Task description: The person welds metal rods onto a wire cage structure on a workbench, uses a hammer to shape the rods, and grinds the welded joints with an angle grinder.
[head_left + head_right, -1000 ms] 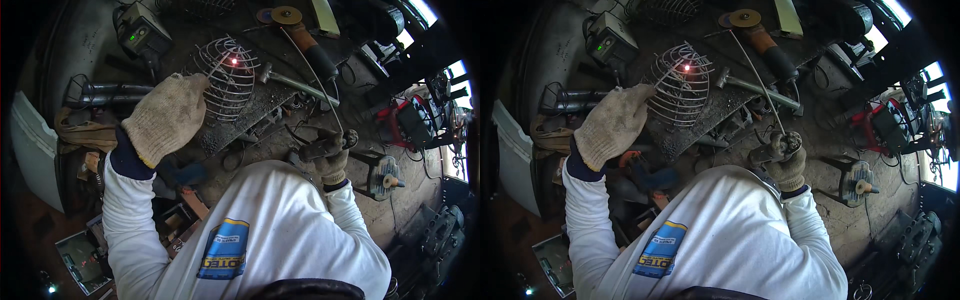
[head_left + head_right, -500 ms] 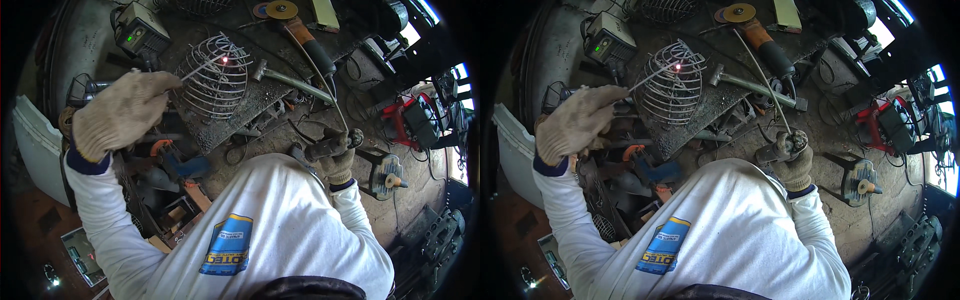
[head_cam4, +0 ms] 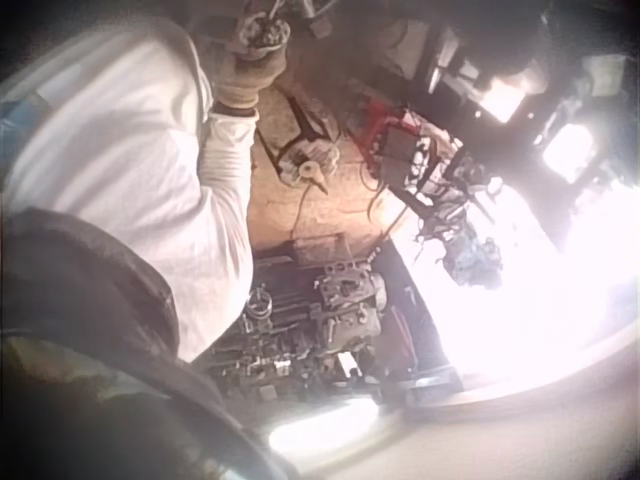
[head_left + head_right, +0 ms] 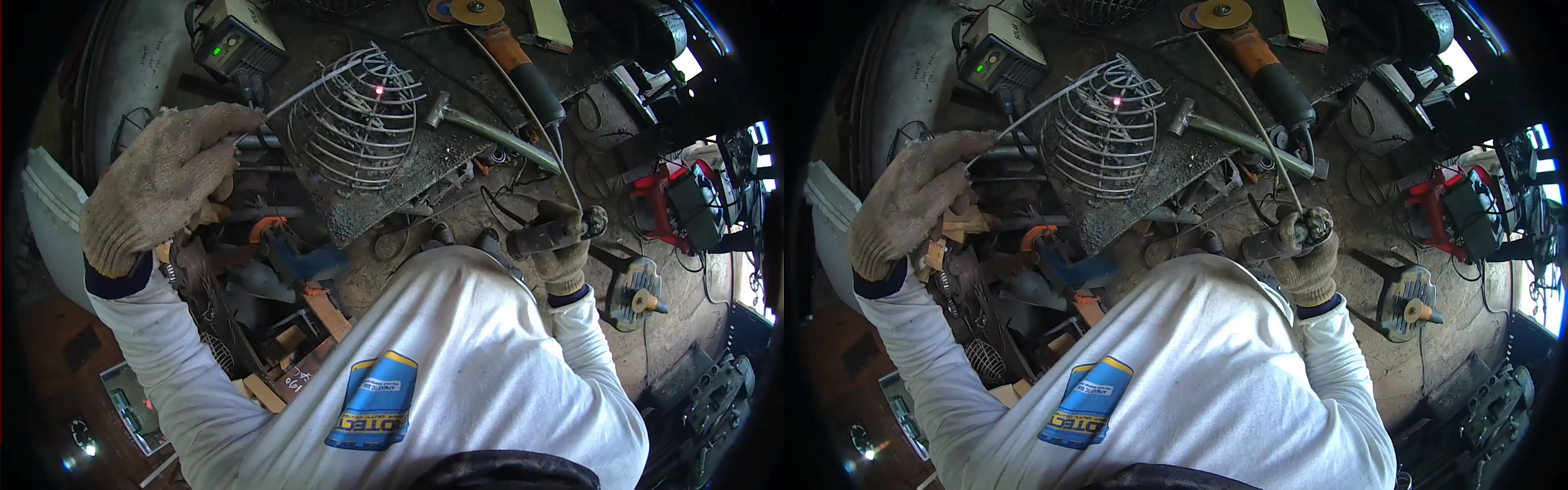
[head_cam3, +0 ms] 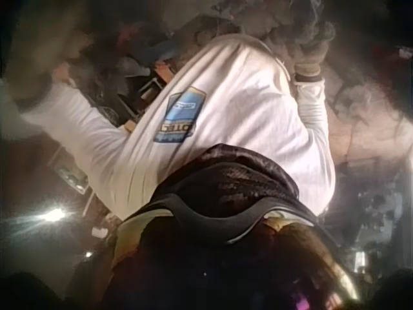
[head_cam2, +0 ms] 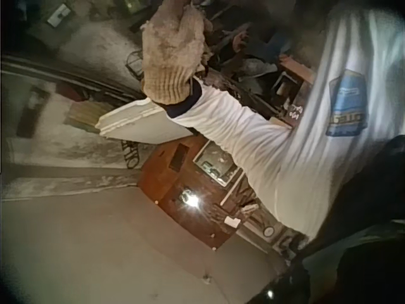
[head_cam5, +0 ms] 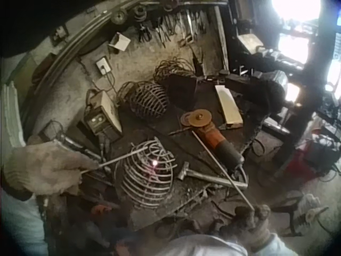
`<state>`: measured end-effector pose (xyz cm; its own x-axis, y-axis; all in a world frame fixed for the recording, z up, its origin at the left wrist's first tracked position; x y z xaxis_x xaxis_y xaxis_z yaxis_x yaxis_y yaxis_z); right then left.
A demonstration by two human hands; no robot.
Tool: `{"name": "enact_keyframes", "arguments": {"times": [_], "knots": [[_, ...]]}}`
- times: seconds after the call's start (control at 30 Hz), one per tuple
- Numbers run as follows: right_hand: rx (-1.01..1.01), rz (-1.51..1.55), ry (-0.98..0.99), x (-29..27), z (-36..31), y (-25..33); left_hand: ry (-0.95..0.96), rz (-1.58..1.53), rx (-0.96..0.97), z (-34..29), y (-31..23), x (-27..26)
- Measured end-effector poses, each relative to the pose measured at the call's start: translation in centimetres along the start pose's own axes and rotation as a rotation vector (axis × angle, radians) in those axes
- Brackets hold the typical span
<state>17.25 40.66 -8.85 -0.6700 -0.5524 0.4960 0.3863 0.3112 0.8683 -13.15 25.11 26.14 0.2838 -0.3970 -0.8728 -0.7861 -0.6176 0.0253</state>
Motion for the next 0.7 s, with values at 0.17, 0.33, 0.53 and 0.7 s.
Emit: {"name": "enact_keyframes", "arguments": {"times": [0.17, 0.33, 0.53, 0.7], "knots": [[0.284, 0.711, -0.212, 2.0, 0.6, 0.0, -0.020, -0.017, -0.013, 1.1, 2.0, -0.5], [-0.238, -0.716, 0.047, 1.6, 1.9, -0.6, 0.022, 0.043, 0.151, 2.4, 3.0, -1.2], [-0.311, -0.793, 0.141, 1.6, 5.9, -0.4, -0.376, 0.517, 0.690, 3.1, 4.2, -0.2], [0.136, -0.581, 0.215, -0.8, 10.2, 0.3, -0.124, 0.121, 0.151, 3.4, 0.6, -1.4]]}}
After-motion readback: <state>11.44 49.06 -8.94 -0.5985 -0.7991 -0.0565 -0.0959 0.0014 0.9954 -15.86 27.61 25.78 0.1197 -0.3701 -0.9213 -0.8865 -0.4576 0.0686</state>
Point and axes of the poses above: each hand's wrist, its own z-axis towards the middle knuckle, its own x-axis out of the palm, y = z × x, the point moved 1 cm from there along z, towards the middle knuckle, and after that the axes turned 12 degrees about z, right-handed, at the moved point
